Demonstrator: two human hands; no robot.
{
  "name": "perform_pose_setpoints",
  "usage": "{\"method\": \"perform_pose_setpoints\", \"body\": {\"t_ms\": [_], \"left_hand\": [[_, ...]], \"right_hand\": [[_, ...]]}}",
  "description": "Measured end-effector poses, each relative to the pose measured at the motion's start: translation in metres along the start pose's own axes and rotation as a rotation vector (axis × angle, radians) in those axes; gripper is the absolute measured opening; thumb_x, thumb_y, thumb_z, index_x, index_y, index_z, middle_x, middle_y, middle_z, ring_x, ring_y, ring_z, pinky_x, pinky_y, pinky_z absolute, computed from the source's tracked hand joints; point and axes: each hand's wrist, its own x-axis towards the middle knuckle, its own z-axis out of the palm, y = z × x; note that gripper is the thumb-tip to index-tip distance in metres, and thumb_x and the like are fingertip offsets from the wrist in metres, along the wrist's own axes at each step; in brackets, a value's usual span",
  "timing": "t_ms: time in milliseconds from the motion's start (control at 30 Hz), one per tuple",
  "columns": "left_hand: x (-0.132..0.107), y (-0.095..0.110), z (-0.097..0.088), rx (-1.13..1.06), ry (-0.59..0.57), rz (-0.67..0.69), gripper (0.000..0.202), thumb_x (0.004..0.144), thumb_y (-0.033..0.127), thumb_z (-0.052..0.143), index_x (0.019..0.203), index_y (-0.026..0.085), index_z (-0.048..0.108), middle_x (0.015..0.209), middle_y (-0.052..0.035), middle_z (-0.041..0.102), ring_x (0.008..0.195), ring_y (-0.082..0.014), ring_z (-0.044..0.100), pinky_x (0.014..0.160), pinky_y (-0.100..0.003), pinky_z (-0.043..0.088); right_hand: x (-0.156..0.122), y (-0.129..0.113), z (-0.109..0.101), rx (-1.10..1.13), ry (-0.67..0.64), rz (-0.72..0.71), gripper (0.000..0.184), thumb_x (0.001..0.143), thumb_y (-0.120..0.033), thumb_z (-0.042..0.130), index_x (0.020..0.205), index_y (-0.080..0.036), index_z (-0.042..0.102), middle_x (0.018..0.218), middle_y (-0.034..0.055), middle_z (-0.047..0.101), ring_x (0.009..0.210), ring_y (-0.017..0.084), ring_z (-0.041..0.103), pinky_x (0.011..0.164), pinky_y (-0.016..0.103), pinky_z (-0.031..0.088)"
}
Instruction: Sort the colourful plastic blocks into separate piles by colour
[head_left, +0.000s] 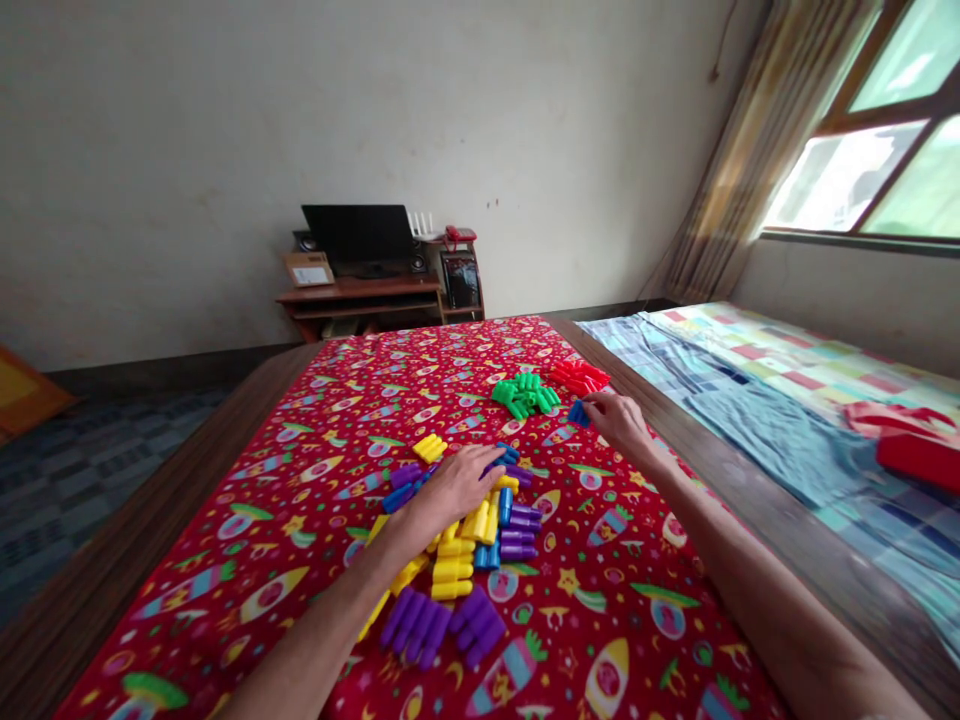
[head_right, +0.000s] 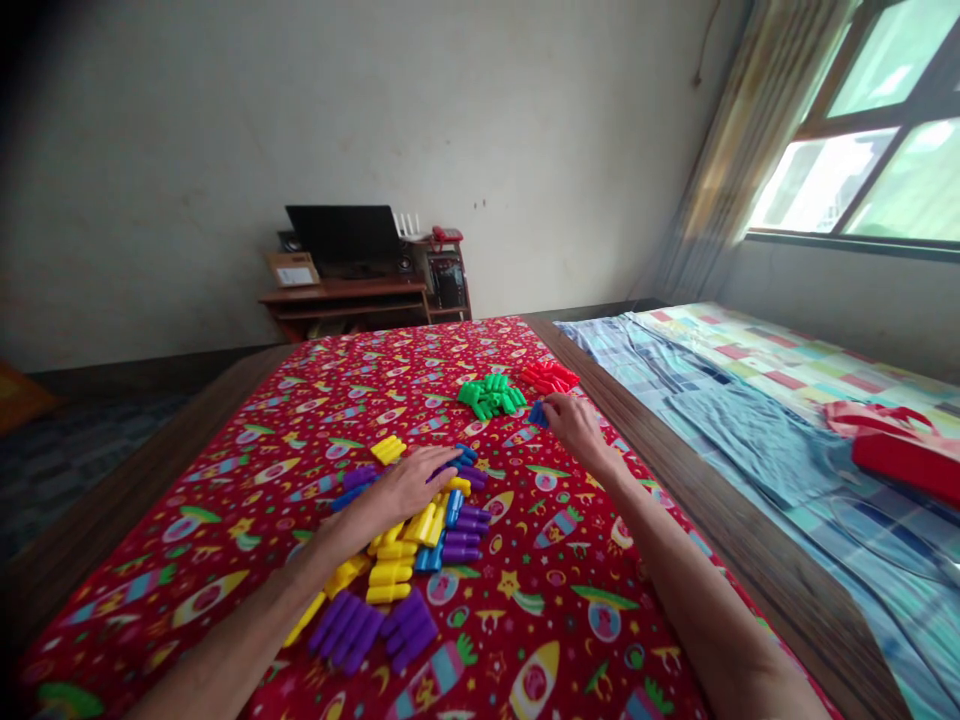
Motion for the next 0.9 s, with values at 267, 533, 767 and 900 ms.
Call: {"method": "perform_pose_setpoints", "body": {"t_ms": [267, 533, 767, 900], "left_hand": [[0.001, 0.004, 0.002, -0.047, -0.017, -0.067, 0.021, 0.087, 0.024, 0.057, 0.105, 0.019, 0.068, 0.106, -0.0067, 0.073, 0.102, -0.0213, 0.067, 0.094, -0.033, 0.050], [0.002, 0.008, -0.008, -0.053, -0.085, -0.062, 0.020, 0.086, 0.024, 0.057, 0.101, 0.021, 0.070, 0.103, -0.0060, 0.075, 0.098, -0.0220, 0.068, 0.091, -0.034, 0.050], [0.003, 0.010, -0.016, -0.154, -0.145, -0.043, 0.026, 0.080, 0.017, 0.058, 0.102, 0.021, 0.071, 0.101, -0.0052, 0.076, 0.092, -0.0201, 0.070, 0.085, -0.029, 0.052], [-0.001, 0.000, -0.037, -0.069, -0.151, -0.047, 0.030, 0.079, 0.017, 0.059, 0.107, 0.020, 0.070, 0.110, -0.0074, 0.073, 0.102, -0.0221, 0.067, 0.094, -0.033, 0.051]], "right_hand": [[0.001, 0.029, -0.006, -0.268, 0.104, 0.191, 0.028, 0.090, -0.026, 0.048, 0.101, -0.018, 0.072, 0.096, 0.0109, 0.072, 0.086, 0.022, 0.065, 0.073, 0.030, 0.043], [-0.027, -0.039, 0.024, 0.268, -0.298, -0.382, 0.026, 0.091, -0.030, 0.053, 0.105, -0.018, 0.071, 0.088, 0.0063, 0.073, 0.077, 0.018, 0.066, 0.069, 0.025, 0.047], [-0.048, -0.062, 0.057, 0.303, -0.341, -0.477, 0.026, 0.082, -0.019, 0.061, 0.108, -0.017, 0.068, 0.095, 0.0077, 0.072, 0.086, 0.018, 0.064, 0.076, 0.027, 0.048], [-0.042, -0.056, 0.058, 0.337, -0.390, -0.255, 0.019, 0.079, -0.018, 0.062, 0.096, -0.017, 0.072, 0.074, 0.0008, 0.070, 0.063, 0.013, 0.060, 0.059, 0.021, 0.042]]}}
